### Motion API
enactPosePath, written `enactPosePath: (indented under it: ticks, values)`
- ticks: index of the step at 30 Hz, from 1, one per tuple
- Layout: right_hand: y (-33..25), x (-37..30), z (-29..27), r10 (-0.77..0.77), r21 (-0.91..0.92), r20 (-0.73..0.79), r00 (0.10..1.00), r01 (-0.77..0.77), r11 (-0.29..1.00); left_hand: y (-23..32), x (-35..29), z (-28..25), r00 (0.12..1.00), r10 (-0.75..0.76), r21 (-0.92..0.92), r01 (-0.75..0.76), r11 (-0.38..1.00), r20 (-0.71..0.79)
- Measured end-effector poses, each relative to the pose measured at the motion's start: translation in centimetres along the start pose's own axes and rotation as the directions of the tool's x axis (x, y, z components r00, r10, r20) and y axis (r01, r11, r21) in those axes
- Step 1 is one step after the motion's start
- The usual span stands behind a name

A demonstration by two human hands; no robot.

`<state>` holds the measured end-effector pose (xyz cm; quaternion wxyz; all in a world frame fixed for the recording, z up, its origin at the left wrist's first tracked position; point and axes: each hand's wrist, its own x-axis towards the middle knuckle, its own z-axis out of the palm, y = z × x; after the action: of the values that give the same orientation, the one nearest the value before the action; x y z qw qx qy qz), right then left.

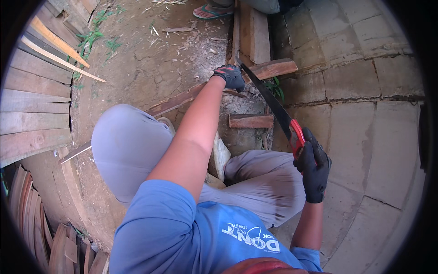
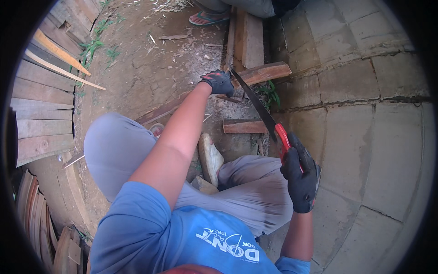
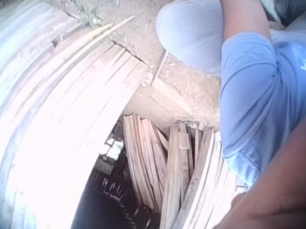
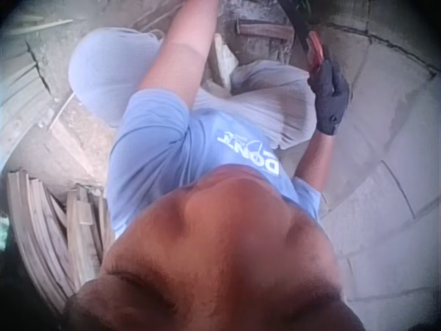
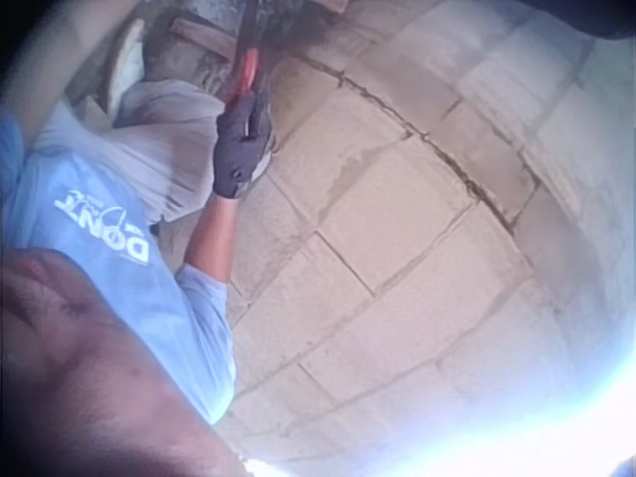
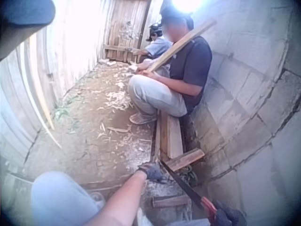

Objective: The person sits on the ground and uses a hand saw to shave thin strips from a long piece of wood. The wood is held steady by the person's left hand and foot while the saw is used in the right hand to remove material.

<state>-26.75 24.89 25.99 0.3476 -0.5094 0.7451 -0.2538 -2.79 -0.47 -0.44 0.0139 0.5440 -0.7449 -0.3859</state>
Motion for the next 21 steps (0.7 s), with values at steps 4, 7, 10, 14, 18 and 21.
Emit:
enactPosePath:
  ticks: [4, 7, 10, 14, 18, 21]
  values:
    - [1.1, -1.1, -2.0, -0.252, -0.189, 0.031, 0.967, 0.253, 0.949, 0.7, -0.5, -0.3, 1.000, 0.001, -0.012, -0.002, 1.000, -0.013]
    - [0.8, -1.4, -1.5, -0.303, -0.141, 0.047, 0.952, 0.307, 0.941, 0.8, -0.5, -0.3, 0.999, -0.026, -0.004, 0.025, 1.000, -0.026]
    - [0.0, -1.5, -0.8, -0.250, -0.075, 0.015, 0.968, 0.251, 0.965, 0.9, -0.5, -0.4, 1.000, -0.010, -0.003, 0.010, 1.000, 0.008]
    - [-1.3, -0.9, -0.9, -0.180, -0.133, 0.043, 0.983, 0.184, 0.974, 0.5, -0.1, 0.0, 0.999, -0.041, -0.006, 0.041, 0.999, -0.003]
    - [-2.7, -0.5, -0.7, -0.149, -0.124, -0.011, 0.989, 0.147, 0.981, 0.5, 0.1, 0.7, 0.995, -0.054, 0.011, 0.055, 0.998, -0.080]
    - [-3.7, 0.0, -1.0, -0.142, -0.125, -0.019, 0.990, 0.138, 0.983, 1.1, 0.2, 0.4, 0.996, -0.070, 0.025, 0.071, 0.997, -0.054]
